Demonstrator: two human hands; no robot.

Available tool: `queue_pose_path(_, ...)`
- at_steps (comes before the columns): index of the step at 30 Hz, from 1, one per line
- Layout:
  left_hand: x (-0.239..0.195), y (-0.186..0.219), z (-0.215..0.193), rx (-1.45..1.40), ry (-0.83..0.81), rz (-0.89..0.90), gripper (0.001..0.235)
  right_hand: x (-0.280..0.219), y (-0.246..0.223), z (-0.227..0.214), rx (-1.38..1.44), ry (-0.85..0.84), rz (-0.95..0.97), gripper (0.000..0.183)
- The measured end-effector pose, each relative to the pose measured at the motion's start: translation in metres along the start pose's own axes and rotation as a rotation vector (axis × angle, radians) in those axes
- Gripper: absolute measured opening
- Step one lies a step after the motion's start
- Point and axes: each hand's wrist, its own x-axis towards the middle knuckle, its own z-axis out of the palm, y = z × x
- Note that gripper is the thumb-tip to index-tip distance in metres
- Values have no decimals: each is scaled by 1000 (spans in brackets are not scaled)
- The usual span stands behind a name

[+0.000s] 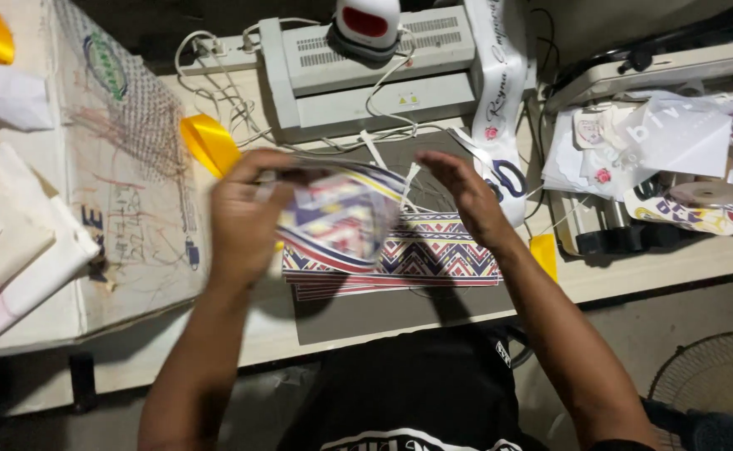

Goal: The person uses scissors to cut a stack of patterned paper sheets into smaller pieces. They then cut out several oval-shaped tags printed with 'HEART SERVICE' text from a white sheet.

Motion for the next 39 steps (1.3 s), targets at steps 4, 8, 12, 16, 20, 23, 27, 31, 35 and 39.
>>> queue_pose_path(4,-8,8,34,-23,-277,157,16,-4,-19,-12,-250,-262,-159,79)
queue_pose_path(8,-7,13,31,-52,-189,250,8,-10,-62,-39,-431,-226,27,54)
queue_pose_path(12,-19,-16,6,32,-15,29,12,-4,-84,-41,-287,-126,390,31)
queue_pose_path(16,-49,-87,-22,213,84,-242,11,5,-53,-28,-524,-229,494,30)
queue_pose_path(20,-81,-175,-57,231,148,-336,11,15,37,-8,-539,-333,443,30)
queue_pose_path(23,-99,-200,-66,400,205,-318,19,19,103,12,-829,-389,340,38)
queue_pose_path(27,-135,-251,-80,841,271,-23,33,27,124,66,-1080,-299,129,56)
queue_pose_path(31,-180,-290,-81,404,186,-445,22,44,110,128,-962,-375,-2,80)
queue_pose_path(35,-203,-281,-48,125,137,-711,32,58,124,160,-1091,-399,-26,101)
queue_pose_path(39,-190,-233,-24,78,186,-771,49,61,130,171,-1247,-422,29,109)
